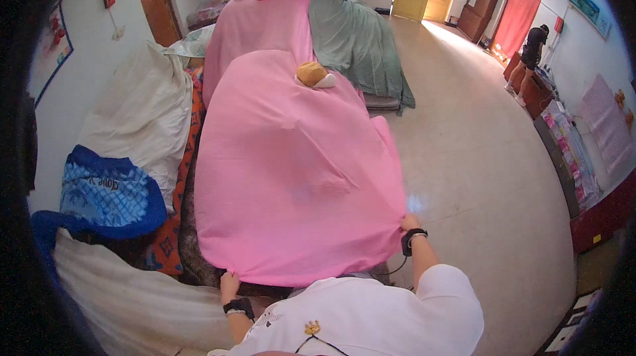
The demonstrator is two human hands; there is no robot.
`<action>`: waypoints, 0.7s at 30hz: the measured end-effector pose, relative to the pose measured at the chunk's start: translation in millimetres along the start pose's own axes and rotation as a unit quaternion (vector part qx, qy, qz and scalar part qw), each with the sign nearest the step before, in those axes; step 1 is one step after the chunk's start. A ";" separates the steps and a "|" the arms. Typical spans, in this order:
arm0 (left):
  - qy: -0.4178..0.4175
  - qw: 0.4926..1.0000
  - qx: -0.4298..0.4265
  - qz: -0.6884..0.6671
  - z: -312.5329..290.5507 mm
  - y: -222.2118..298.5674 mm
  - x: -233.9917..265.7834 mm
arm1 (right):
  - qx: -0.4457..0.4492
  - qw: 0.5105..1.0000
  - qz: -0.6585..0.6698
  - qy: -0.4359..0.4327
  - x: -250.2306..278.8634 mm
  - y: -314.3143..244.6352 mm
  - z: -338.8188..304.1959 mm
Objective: The person spreads and smooths a white sheet, a blue patterned blanket, and a pink fabric covering over several items of furniture and beds, handling each fabric piece separately and pulling them tight.
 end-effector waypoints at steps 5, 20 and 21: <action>-0.031 0.999 -0.005 -0.044 5.8 -13.2 -40.0 | 0.025 0.993 -0.110 -0.027 -28.2 -54.2 -15.1; 0.012 0.988 -0.006 -0.155 -23.7 -41.3 -23.6 | -0.046 0.835 0.413 0.361 6.9 10.2 -24.6; 0.033 0.992 -0.033 -0.118 -19.8 -33.5 -17.9 | -0.049 0.832 0.415 0.366 4.2 23.7 -16.7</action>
Point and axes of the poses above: each hand's wrist, its own z-axis towards the middle knuckle, its own x-axis out of the back of the hand, y = z × x, the point moved 7 cm from there along z, towards the middle knuckle, and after that the axes turned 1 degree about z, right-handed, at the moved point
